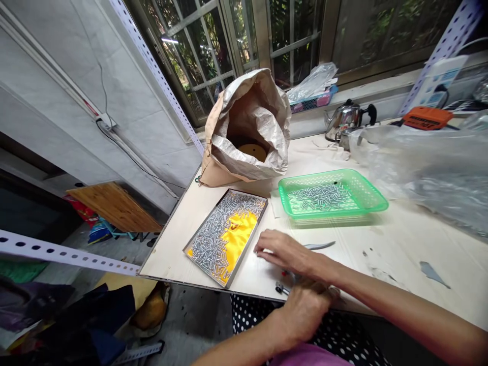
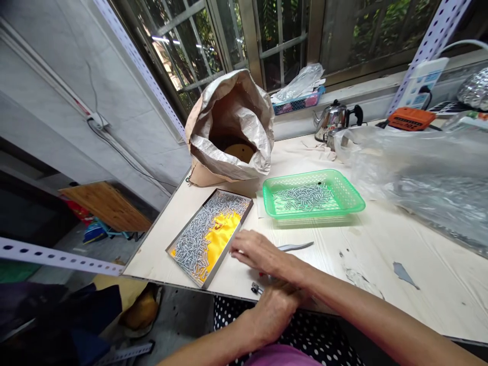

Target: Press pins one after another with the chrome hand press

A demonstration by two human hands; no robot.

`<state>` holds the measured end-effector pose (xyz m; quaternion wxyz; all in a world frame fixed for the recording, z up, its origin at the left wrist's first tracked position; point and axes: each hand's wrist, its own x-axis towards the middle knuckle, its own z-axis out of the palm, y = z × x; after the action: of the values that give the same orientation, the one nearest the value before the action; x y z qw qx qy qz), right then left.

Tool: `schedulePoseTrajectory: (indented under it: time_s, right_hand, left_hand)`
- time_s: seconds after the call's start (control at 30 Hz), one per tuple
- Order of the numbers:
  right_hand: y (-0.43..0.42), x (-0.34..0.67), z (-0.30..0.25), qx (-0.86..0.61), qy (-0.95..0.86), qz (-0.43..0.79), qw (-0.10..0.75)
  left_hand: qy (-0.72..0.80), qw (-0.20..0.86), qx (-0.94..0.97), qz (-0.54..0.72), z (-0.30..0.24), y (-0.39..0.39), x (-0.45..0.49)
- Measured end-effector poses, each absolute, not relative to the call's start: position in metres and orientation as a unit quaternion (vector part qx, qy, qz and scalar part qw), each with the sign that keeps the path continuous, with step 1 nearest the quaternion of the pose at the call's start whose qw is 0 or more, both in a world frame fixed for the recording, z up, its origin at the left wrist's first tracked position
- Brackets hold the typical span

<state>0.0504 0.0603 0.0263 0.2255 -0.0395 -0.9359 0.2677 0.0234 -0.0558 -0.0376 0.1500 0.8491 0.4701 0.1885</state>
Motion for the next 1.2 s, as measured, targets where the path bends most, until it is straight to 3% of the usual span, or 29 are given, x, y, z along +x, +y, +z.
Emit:
schedulePoseTrajectory:
  time_s: [0.1,0.17,0.33,0.4,0.63,0.77,1.2]
  right_hand:
    - [0.092,0.069,0.06,-0.119,-0.908,0.2,0.349]
    - [0.121,0.091,0.076,-0.188,-0.899,0.126,0.375]
    - [0.158,0.139,0.067,-0.357,-0.898,-0.023,0.256]
    - [0.142,0.15,0.05,-0.35,-0.906,-0.005,0.237]
    - [0.029,0.172,-0.01,-0.293,-0.91,0.24,0.167]
    - [0.001,0.181,-0.03,-0.327,-0.899,0.26,0.131]
    - [-0.002,0.188,-0.033,-0.342,-0.895,0.242,0.153]
  left_hand:
    - [0.483,0.069,0.833,0.263,-0.017,-0.052,0.001]
    - [0.549,0.034,0.783,0.29,-0.001,-0.04,-0.032]
    - [0.759,-0.028,0.612,0.222,0.02,0.014,-0.13]
    - [0.798,-0.013,0.578,0.172,0.016,0.031,-0.155]
    - [0.817,0.008,0.563,0.124,-0.008,0.055,-0.175]
    - [0.813,0.019,0.571,0.109,-0.014,0.062,-0.179]
    - [0.802,0.026,0.595,0.052,-0.009,0.055,-0.18]
